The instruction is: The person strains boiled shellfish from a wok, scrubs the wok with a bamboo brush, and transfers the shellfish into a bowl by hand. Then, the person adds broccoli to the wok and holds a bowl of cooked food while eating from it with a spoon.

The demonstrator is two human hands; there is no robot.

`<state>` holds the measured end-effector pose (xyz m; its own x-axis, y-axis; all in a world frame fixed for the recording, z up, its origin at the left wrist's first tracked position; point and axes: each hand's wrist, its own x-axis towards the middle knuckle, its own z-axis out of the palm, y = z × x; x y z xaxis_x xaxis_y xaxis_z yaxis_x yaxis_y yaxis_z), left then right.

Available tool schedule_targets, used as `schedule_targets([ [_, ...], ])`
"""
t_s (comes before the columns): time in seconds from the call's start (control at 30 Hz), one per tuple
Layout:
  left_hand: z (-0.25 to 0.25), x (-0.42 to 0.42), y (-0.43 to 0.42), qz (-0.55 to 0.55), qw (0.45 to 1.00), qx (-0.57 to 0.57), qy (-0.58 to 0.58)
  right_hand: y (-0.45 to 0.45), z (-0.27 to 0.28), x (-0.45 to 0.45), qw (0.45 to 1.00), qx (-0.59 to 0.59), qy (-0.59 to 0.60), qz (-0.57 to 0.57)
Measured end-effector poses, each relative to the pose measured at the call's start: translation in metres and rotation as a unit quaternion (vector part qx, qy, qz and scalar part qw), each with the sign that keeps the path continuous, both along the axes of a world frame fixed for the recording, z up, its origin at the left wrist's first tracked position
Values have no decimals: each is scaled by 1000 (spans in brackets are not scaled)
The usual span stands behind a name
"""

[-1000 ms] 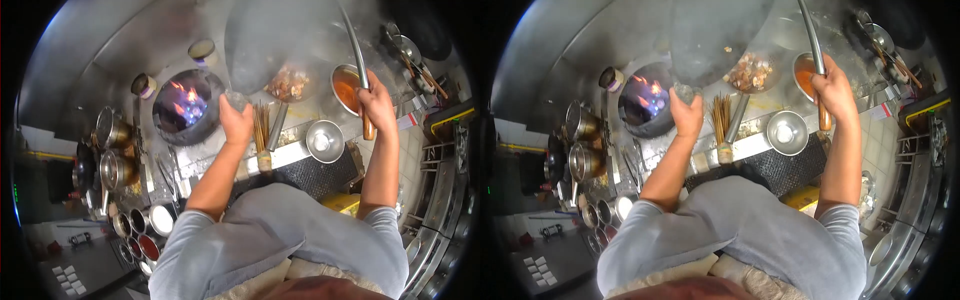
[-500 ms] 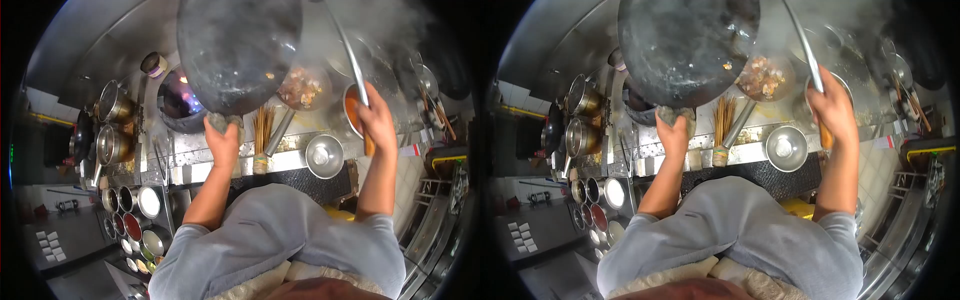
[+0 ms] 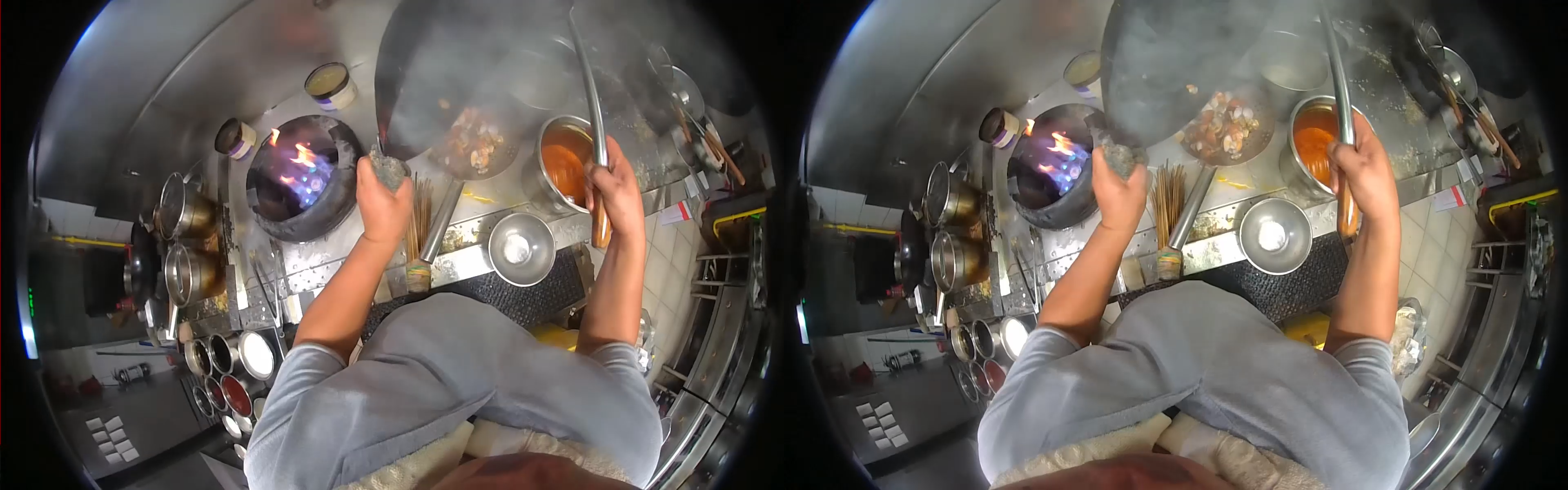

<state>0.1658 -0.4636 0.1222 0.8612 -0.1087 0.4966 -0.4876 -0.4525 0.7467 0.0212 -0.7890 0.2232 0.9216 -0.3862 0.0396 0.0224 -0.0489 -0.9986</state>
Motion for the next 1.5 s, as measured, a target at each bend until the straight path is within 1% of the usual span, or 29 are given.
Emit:
schedule_targets([
  [0.07, 10, 6, 7, -12, 1000, -7, -19, 7, 5, -20, 1000, -11, 8, -5],
  [0.13, -5, 14, 20, -25, 999, -2, -31, 6, 9, -17, 1000, -11, 12, -7],
  [0.17, -18, 21, 21, 3, 999, 28, -45, 7, 3, -10, 1000, 6, 26, -9],
  [0.2, -16, 14, 19, -2, 999, 19, -25, 8, 0, -7, 999, 16, 34, -13],
  [0.23, -1, 16, 12, -6, 1000, 3, -17, 16, 2, 0, 999, 18, 19, -25],
  [0.27, 8, 17, 9, -6, 1000, -12, -7, 19, 4, 5, 1000, 2, 27, -13],
  [0.3, 4, 18, 14, 9, 999, -36, 4, 21, 5, 8, 999, -13, 39, 0],
  [0.4, -7, 6, 32, 33, 987, -149, 53, 34, 16, 25, 995, -82, 61, 15],
  [0.43, -13, 5, 38, 29, 962, -254, 100, 39, 18, 38, 991, -108, 71, 24],
  [0.47, -19, 2, 50, 2, 923, -336, 190, 39, 19, 48, 986, -137, 84, 35],
  [0.5, -15, -2, 58, 0, 897, -370, 242, 39, 16, 60, 981, -160, 96, 55],
  [0.53, -11, -3, 64, -1, 868, -406, 286, 41, 18, 62, 965, -237, 111, 25],
  [0.6, -28, -4, 75, 17, 874, -427, 231, 54, 29, 63, 914, -385, 123, -26],
  [0.63, -30, -4, 80, 29, 877, -436, 202, 57, 34, 58, 906, -406, 111, -43],
  [0.7, -27, -9, 93, 60, 904, -379, 189, 53, 43, 48, 895, -438, 90, 1],
  [0.73, -27, -15, 98, 73, 916, -347, 190, 61, 60, 38, 886, -445, 127, 17],
  [0.8, -30, -18, 100, 79, 905, -361, 212, 62, 64, 28, 884, -442, 136, 74],
  [0.87, -27, -22, 97, 76, 889, -392, 225, 53, 69, 17, 867, -460, 136, 139],
  [0.93, -28, -25, 96, 81, 881, -402, 235, 44, 74, 8, 834, -493, 124, 215],
  [1.0, -29, -28, 92, 81, 879, -408, 232, 46, 81, 4, 787, -544, 144, 253],
  [1.07, -29, -27, 88, 77, 882, -413, 212, 29, 67, 3, 753, -584, 119, 279],
  [1.1, -29, -27, 85, 80, 883, -413, 209, 37, 77, 3, 714, -618, 183, 272],
  [1.2, -30, -23, 81, 94, 885, -413, 192, 24, 87, 0, 643, -698, 186, 253],
  [1.23, -30, -21, 79, 103, 886, -414, 182, 18, 90, -5, 618, -735, 143, 239],
  [1.33, -33, -13, 80, 112, 874, -439, 176, 7, 107, -27, 559, -778, 220, 186],
  [1.37, -35, -12, 85, 114, 867, -450, 180, 5, 107, -34, 551, -772, 270, 165],
  [1.4, -35, -13, 90, 116, 862, -456, 187, 1, 101, -45, 604, -739, 260, 150],
  [1.47, -30, -15, 103, 118, 852, -470, 198, -7, 69, -70, 701, -664, 234, 114],
  [1.5, -39, -14, 114, 124, 856, -461, 199, -3, 51, -80, 739, -617, 253, 97],
])
